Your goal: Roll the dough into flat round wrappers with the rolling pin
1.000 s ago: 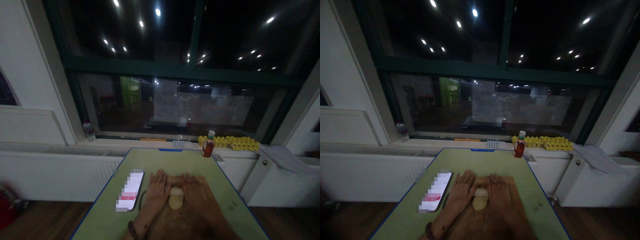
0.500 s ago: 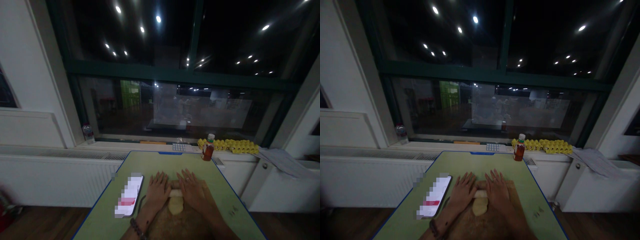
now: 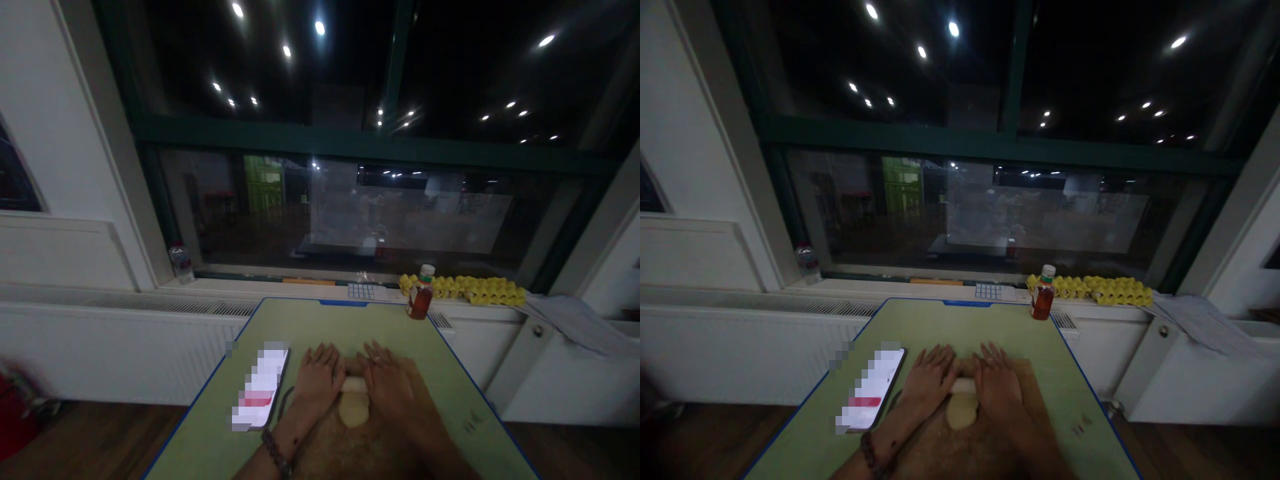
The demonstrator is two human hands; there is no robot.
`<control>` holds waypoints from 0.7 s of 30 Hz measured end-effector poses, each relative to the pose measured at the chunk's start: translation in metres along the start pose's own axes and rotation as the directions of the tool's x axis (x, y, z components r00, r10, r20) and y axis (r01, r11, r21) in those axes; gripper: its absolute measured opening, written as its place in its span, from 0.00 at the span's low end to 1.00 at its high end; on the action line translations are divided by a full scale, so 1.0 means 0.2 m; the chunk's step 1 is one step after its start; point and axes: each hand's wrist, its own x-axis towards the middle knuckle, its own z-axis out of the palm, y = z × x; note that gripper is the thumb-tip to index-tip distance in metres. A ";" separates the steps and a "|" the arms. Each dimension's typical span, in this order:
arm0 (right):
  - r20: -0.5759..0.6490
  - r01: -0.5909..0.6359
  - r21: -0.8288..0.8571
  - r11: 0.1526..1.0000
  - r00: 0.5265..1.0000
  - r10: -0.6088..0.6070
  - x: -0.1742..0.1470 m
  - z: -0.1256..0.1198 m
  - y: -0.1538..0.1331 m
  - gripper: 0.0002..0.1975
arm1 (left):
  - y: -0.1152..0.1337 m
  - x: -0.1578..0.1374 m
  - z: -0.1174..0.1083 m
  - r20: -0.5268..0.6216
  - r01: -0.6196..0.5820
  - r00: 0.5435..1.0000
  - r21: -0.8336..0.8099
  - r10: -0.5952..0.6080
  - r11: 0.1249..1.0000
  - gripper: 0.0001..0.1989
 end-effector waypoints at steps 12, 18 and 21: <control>0.057 -0.066 0.118 0.991 0.997 0.059 0.08 -0.02 0.03 0.22 | 0.01 0.01 0.00 -0.037 0.011 0.999 0.016 -0.010 1.000 0.20; 0.040 -0.058 0.022 0.998 0.998 0.057 -0.05 -0.02 -0.04 0.23 | 0.04 -0.11 -0.01 -0.087 -0.026 0.996 -0.019 0.024 0.999 0.23; 0.037 -0.044 -0.021 0.999 0.998 0.045 -0.11 0.03 -0.05 0.23 | 0.05 -0.17 0.02 -0.199 -0.058 0.978 0.003 0.057 0.998 0.24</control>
